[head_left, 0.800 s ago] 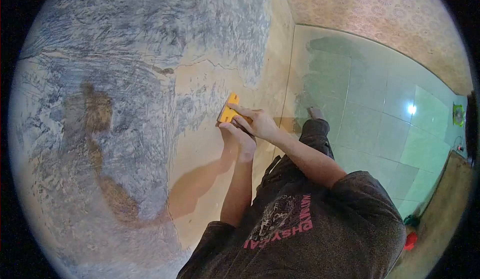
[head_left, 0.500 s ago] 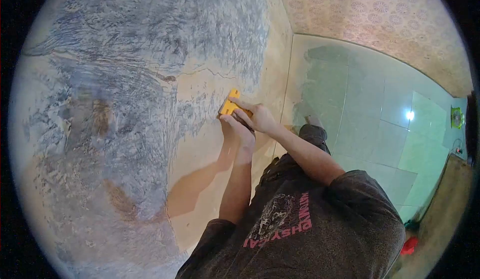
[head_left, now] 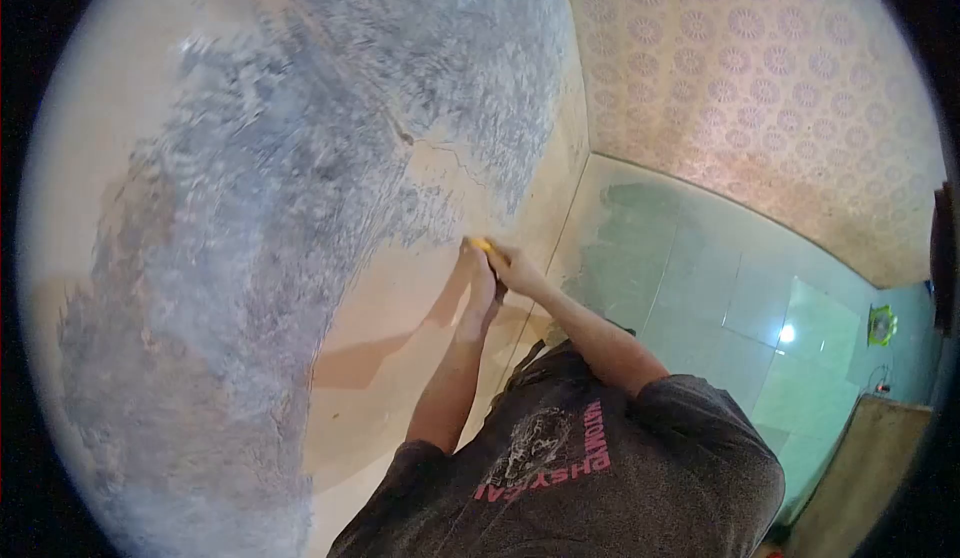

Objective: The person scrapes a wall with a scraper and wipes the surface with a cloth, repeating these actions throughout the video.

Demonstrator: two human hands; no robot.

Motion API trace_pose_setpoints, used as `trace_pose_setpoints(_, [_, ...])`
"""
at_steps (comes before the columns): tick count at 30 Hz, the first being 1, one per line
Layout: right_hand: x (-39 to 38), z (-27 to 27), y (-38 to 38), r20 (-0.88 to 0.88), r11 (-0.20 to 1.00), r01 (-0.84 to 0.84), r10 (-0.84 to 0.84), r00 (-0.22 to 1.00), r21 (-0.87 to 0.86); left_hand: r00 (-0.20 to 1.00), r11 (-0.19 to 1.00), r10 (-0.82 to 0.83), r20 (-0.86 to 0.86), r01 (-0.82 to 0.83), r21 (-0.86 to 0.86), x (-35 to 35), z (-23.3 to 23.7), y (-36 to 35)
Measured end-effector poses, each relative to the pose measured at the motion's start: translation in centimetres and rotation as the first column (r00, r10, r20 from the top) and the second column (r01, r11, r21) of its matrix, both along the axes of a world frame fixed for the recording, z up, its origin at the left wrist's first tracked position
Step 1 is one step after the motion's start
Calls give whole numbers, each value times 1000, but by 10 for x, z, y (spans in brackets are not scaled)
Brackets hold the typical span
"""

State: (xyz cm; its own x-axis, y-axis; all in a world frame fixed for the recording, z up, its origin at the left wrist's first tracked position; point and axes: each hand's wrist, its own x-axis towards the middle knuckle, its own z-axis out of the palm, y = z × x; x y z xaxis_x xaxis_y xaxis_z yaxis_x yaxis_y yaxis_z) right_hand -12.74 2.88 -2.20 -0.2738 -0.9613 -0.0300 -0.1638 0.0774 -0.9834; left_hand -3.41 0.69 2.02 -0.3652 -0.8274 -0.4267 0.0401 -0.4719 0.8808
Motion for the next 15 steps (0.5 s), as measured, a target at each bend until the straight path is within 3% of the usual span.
trace_pose_setpoints(1, [10, -6, 15, -84, 996, -45, 52, 995, 79, 999, 996, 12, 48, -16, 92, 22, -38, 8])
trace_pose_setpoints(2, [19, -9, 30, 54, 983, -136, 130, 990, 120, 995, 982, 17, 94, -34, 185, 43, -72, 17])
trace_pose_setpoints(3, [25, -12, 43, 190, 962, -229, 199, 961, 152, 998, 978, -29, 58, 16, 206, 56, -65, 35])
trace_pose_setpoints(4, [33, -18, 55, 171, 959, -235, 209, 963, 155, 997, 972, -74, 21, 67, 225, 67, -56, 54])
trace_pose_setpoints(6, [46, -32, 76, 217, 922, -372, 343, 914, 109, 999, 982, 34, -39, -26, 188, 84, -73, 84])
trace_pose_setpoints(7, [49, -20, 88, 199, 919, -379, 352, 915, 114, 989, 981, 128, -81, -114, 154, 90, -76, 96])
trace_pose_setpoints(9, [55, 4, 113, 60, 901, -434, 434, 899, -13, 987, 981, 128, -94, -113, 157, 107, -69, 122])
trace_pose_setpoints(12, [70, 16, 142, -11, 891, -438, 442, 897, 123, 993, 986, 90, -71, -79, 150, 125, -46, 152])
trace_pose_setpoints(15, [87, 19, 167, 17, 933, -348, 348, 937, 89, 996, 986, 61, -60, -50, 161, 135, -27, 168])
